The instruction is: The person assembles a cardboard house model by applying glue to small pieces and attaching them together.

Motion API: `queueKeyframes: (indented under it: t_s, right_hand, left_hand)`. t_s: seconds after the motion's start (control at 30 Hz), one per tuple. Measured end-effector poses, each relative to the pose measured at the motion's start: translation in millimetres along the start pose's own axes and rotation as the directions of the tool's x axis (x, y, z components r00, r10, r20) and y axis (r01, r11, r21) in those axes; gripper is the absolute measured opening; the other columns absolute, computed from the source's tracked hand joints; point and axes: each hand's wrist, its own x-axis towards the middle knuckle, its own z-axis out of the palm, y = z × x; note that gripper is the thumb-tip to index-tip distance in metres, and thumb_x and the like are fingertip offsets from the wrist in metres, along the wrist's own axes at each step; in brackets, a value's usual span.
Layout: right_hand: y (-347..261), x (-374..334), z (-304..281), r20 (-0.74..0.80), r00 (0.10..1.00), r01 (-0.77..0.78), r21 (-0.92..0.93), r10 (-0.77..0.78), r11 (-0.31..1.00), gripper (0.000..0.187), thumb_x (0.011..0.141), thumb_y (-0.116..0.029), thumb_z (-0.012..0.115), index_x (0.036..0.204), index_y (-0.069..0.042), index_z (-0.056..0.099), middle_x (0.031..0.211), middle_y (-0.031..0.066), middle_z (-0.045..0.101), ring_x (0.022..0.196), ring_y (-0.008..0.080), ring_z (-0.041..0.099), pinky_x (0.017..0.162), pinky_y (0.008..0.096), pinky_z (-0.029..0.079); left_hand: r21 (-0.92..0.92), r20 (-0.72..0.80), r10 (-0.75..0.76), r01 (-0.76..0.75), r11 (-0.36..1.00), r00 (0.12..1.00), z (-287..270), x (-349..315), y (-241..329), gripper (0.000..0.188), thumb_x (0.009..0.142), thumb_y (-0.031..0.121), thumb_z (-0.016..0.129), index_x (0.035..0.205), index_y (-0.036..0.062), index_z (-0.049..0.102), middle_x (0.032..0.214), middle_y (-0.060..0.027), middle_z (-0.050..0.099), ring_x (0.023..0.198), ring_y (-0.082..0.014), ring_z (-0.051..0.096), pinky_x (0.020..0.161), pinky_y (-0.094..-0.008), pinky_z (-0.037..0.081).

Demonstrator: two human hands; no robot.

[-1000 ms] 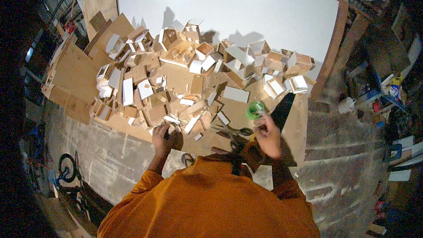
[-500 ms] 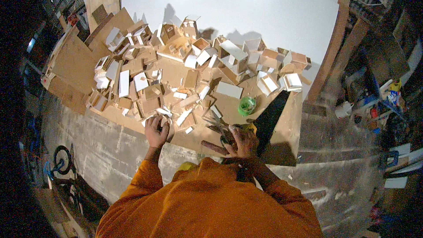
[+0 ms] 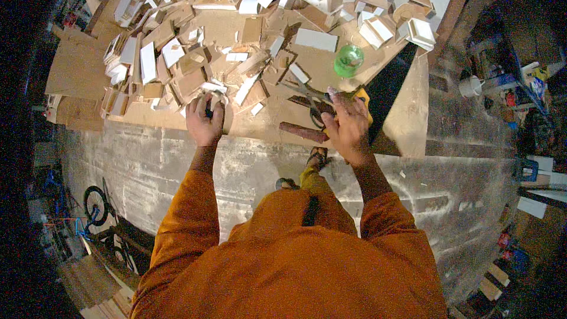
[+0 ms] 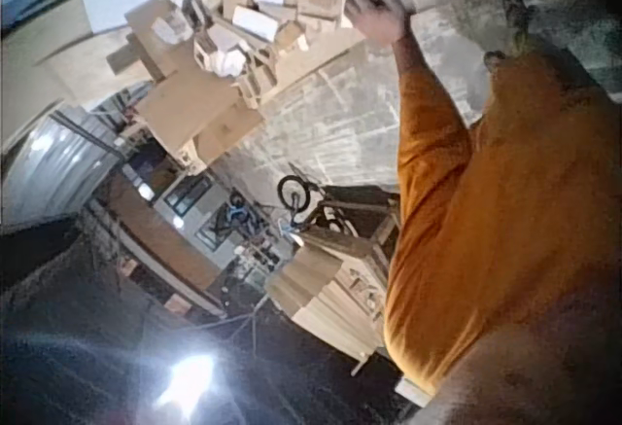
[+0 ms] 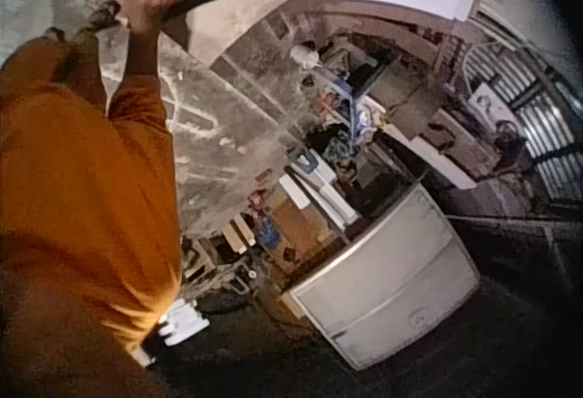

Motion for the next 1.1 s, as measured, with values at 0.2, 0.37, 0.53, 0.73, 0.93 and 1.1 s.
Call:
queueKeyframes:
  t_s: [0.2, 0.37, 0.53, 0.73, 0.93, 1.1]
  right_hand:
    - [5, 0, 2, 0.067, 0.998, -0.007, -0.086, 0.013, 0.996, 0.05, 0.091, -0.018, 0.055, 0.136, -0.001, 0.041, 0.111, 0.0187, 0.063, 0.104, 0.0361, 0.057, 0.096, 0.0453, 0.037]
    - [5, -1, 3, 0.066, 0.998, 0.001, -0.07, 0.004, 0.998, 0.05, 0.089, -0.015, 0.056, 0.134, 0.0, 0.042, 0.109, 0.0182, 0.063, 0.099, 0.0347, 0.058, 0.094, 0.0431, 0.039]
    - [15, -7, -6, -0.191, 0.974, -0.1, 0.131, 0.124, 0.986, 0.049, 0.09, -0.015, 0.055, 0.134, 0.002, 0.04, 0.11, 0.0193, 0.061, 0.104, 0.0361, 0.057, 0.095, 0.0414, 0.042]
    - [6, -30, -27, -0.032, 0.999, -0.011, -0.021, 0.01, 1.0, 0.083, 0.07, -0.031, 0.076, 0.139, -0.005, 0.037, 0.123, 0.0214, 0.051, 0.107, 0.0392, 0.05, 0.092, 0.0486, 0.04]
    - [12, -39, -34, 0.088, 0.996, 0.006, -0.208, 0.012, 0.978, 0.093, 0.066, -0.041, 0.074, 0.143, -0.009, 0.033, 0.133, 0.0236, 0.044, 0.119, 0.0416, 0.044, 0.098, 0.052, 0.036]
    - [40, -59, -47, 0.041, 0.997, 0.072, -0.011, -0.071, 0.997, 0.088, 0.072, -0.05, 0.073, 0.136, 0.0, 0.04, 0.13, 0.0262, 0.045, 0.119, 0.0404, 0.047, 0.099, 0.047, 0.04]
  left_hand:
    - [0.005, -0.031, 0.007, -0.007, 1.0, 1.0, 5, -3, -5, 0.028, 0.074, 0.022, 0.066, 0.096, 0.0043, 0.066, 0.091, -0.0138, 0.063, 0.086, -0.034, 0.056, 0.08, -0.0423, 0.045]
    - [0.031, -0.052, 0.003, -0.002, 1.0, 0.999, 3, -4, -4, 0.028, 0.073, 0.021, 0.065, 0.096, 0.0051, 0.066, 0.088, -0.0133, 0.062, 0.082, -0.0333, 0.056, 0.077, -0.0427, 0.045]
    - [0.003, -0.043, 0.006, -0.006, 1.0, 0.999, 6, -2, -4, 0.029, 0.074, 0.022, 0.065, 0.098, 0.0053, 0.067, 0.088, -0.0134, 0.062, 0.083, -0.0332, 0.056, 0.077, -0.0433, 0.046]
    - [0.015, -0.046, -0.001, 0.001, 1.0, 0.999, 4, -2, -1, 0.031, 0.073, 0.021, 0.064, 0.099, 0.0043, 0.067, 0.091, -0.0148, 0.062, 0.087, -0.0351, 0.056, 0.08, -0.0435, 0.046]
    - [0.029, -0.055, 0.044, -0.042, 0.999, 0.998, 1, 0, 3, 0.027, 0.074, 0.017, 0.065, 0.097, 0.0035, 0.066, 0.089, -0.015, 0.061, 0.086, -0.0348, 0.055, 0.077, -0.0436, 0.045]
    - [0.012, -0.03, 0.025, -0.024, 1.0, 0.999, 0, -2, 2, 0.028, 0.073, 0.016, 0.066, 0.098, 0.0035, 0.065, 0.091, -0.0153, 0.061, 0.087, -0.0359, 0.054, 0.079, -0.0437, 0.044]
